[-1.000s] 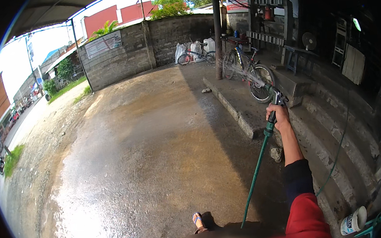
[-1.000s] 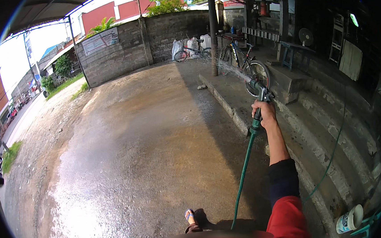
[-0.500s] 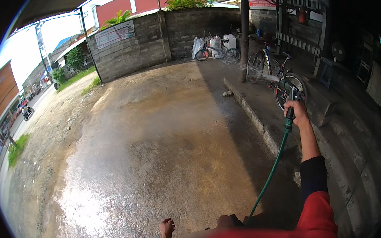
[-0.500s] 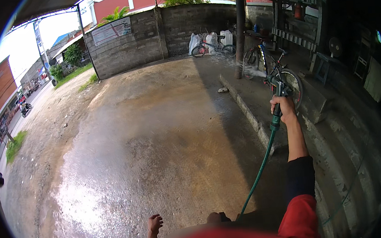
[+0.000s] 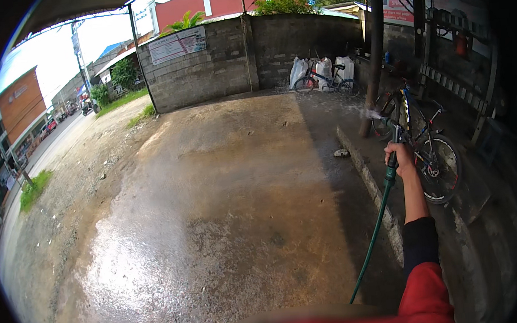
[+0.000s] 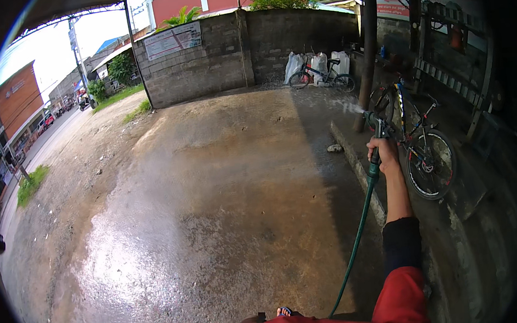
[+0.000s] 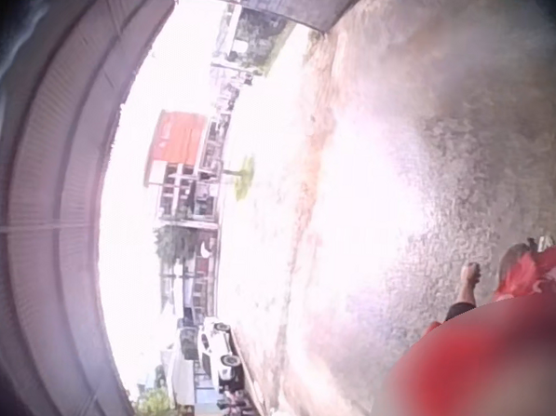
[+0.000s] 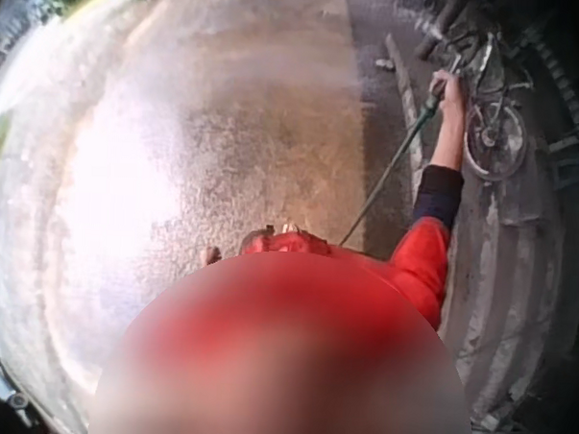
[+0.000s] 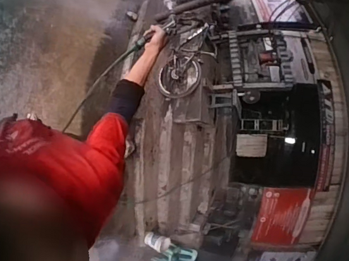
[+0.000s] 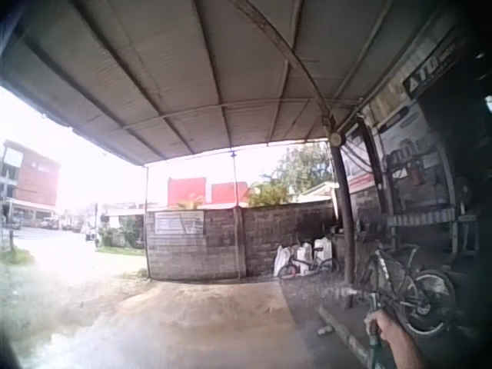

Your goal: The person sweeps a concrete patio with a broom, collecting debris into a pile. They then pick up the debris and discard it. Finally, they use a garden hose to spray water across the patio surface to rinse it clean.

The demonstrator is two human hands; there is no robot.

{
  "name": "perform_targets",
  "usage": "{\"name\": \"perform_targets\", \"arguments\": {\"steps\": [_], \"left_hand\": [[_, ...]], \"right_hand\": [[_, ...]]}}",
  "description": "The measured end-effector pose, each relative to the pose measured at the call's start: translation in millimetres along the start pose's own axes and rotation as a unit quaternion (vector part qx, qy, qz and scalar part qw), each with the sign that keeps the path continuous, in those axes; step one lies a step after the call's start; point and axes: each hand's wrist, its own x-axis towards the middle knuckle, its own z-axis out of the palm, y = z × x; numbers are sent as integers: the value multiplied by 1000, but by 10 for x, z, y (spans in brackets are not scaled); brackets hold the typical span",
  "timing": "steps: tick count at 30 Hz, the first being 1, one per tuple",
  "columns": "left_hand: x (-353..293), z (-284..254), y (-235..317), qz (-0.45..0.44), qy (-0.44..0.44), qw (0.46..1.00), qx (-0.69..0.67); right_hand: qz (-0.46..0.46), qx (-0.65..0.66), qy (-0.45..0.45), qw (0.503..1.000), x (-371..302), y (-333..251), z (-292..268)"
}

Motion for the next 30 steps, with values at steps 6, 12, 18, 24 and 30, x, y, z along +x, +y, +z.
{"name": "perform_targets", "arguments": {"steps": [6, 12, 18, 24, 30], "left_hand": [[169, 698, 921, -23, 25, 998, -46], [1341, 1250, 2145, 10, -23, 1000, -12], [3118, 1994, 4230, -166, -143, 896, -386], [3534, 3232, 6661, 193, -9, 980, 51], [3972, 4252, 7582, 199, -11, 977, 72]], "right_hand": [[20, 31, -91, 995, 1511, 449, 741], [8, 33, -119, 992, 2952, 800, 1417], [-4, 34, -97, 995, 4368, 917, 2050], [-6, 58, -135, 989, 5728, 1286, 2598], [-4, 84, -126, 988, 7261, 1896, 3146]]}}
